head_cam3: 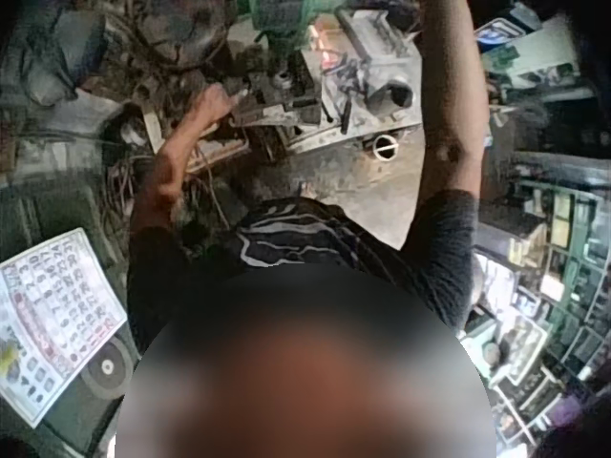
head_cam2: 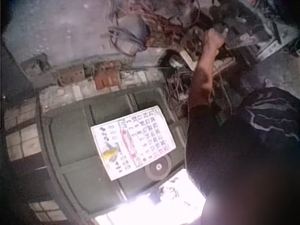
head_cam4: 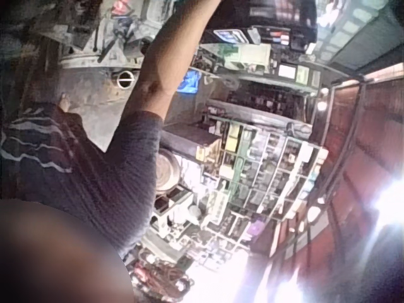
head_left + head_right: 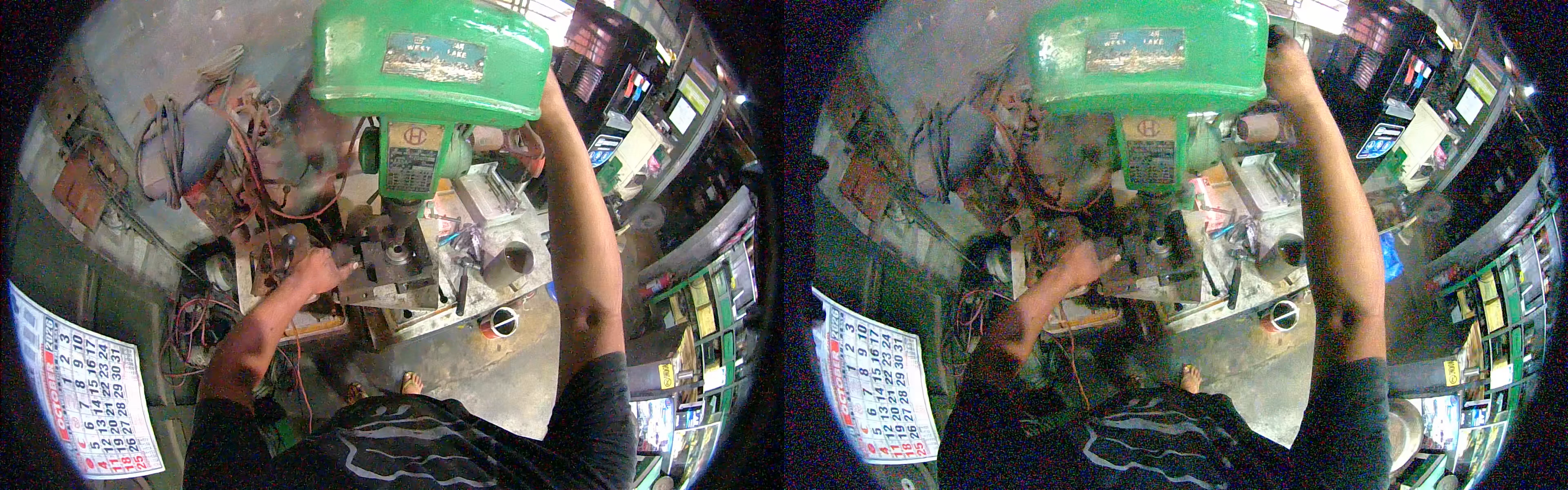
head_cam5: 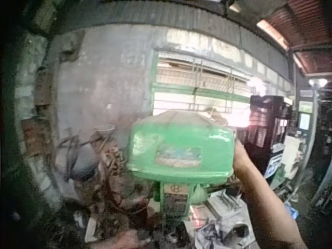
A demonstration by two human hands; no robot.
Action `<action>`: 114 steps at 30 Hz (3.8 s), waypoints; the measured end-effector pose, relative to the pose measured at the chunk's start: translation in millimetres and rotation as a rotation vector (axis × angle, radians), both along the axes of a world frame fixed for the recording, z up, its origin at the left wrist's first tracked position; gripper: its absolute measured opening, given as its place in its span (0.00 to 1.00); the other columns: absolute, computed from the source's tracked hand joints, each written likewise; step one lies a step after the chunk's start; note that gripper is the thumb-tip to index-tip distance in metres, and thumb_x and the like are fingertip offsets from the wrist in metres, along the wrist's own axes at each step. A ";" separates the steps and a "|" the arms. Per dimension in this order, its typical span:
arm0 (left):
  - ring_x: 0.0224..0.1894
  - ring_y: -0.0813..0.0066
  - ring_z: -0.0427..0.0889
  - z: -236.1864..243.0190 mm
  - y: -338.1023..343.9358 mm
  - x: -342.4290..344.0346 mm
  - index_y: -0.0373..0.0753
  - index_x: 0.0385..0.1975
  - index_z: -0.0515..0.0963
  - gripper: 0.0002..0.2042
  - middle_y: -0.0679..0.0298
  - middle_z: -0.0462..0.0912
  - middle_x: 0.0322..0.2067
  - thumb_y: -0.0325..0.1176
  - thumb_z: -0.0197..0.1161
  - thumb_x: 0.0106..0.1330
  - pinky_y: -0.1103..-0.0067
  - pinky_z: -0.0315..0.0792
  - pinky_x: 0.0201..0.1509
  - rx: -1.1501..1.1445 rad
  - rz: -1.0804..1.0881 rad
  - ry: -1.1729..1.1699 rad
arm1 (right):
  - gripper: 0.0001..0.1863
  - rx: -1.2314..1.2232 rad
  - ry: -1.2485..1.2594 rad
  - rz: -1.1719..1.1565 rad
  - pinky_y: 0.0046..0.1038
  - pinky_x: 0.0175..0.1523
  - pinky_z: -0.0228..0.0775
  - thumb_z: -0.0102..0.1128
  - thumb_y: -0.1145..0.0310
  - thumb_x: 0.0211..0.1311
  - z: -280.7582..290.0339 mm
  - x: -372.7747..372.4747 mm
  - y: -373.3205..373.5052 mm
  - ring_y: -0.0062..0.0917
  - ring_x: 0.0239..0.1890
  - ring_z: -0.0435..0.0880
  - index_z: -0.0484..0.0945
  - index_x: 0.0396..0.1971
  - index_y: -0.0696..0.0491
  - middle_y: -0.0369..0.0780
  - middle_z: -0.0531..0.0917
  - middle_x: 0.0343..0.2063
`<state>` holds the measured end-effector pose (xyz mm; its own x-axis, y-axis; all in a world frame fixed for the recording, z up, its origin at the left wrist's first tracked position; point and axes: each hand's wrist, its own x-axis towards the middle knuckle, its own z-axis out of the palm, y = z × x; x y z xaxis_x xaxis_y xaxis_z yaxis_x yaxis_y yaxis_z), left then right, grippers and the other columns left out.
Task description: The person operates a green drill press to drill holes into a metal workpiece. They repeatedly lower the drill with the right hand while holding the workpiece with the left, then lift the drill and reposition the workpiece for the next hole.
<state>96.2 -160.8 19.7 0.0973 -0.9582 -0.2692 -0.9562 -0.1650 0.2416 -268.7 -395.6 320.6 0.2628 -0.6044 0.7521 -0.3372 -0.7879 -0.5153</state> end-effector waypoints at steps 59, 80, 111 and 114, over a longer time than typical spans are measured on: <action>0.50 0.44 0.89 23.6 1.2 -9.5 0.28 0.42 0.87 0.41 0.39 0.89 0.44 0.72 0.60 0.66 0.58 0.82 0.58 0.070 0.014 -0.051 | 0.15 0.394 -0.042 -0.245 0.47 0.39 0.76 0.57 0.63 0.75 -233.6 26.8 154.9 0.53 0.30 0.87 0.84 0.41 0.60 0.55 0.85 0.25; 0.51 0.45 0.89 23.9 0.9 -6.0 0.28 0.42 0.87 0.43 0.39 0.89 0.44 0.73 0.57 0.67 0.58 0.81 0.58 0.079 -0.014 -0.048 | 0.13 0.245 -0.029 -0.250 0.44 0.35 0.76 0.57 0.66 0.76 -230.3 28.8 157.7 0.50 0.26 0.87 0.83 0.39 0.62 0.53 0.86 0.24; 0.50 0.44 0.89 10.7 0.3 -1.5 0.26 0.41 0.87 0.43 0.40 0.89 0.43 0.73 0.58 0.67 0.57 0.81 0.58 0.027 -0.009 -0.026 | 0.12 0.189 -0.040 -0.257 0.46 0.32 0.73 0.60 0.67 0.74 -234.9 29.2 154.7 0.53 0.24 0.84 0.81 0.34 0.61 0.55 0.82 0.22; 0.50 0.44 0.89 9.7 2.2 -1.6 0.26 0.41 0.87 0.43 0.39 0.89 0.43 0.73 0.58 0.67 0.58 0.81 0.58 -0.012 -0.001 -0.025 | 0.12 0.207 -0.052 -0.254 0.47 0.33 0.73 0.59 0.67 0.75 -236.0 28.9 155.2 0.54 0.25 0.84 0.81 0.34 0.61 0.55 0.83 0.23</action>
<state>94.6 -158.6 29.4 0.1024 -0.9615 -0.2551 -0.9622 -0.1608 0.2198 -239.8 -240.4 84.6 0.0487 -0.7873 0.6146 -0.4784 -0.5586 -0.6776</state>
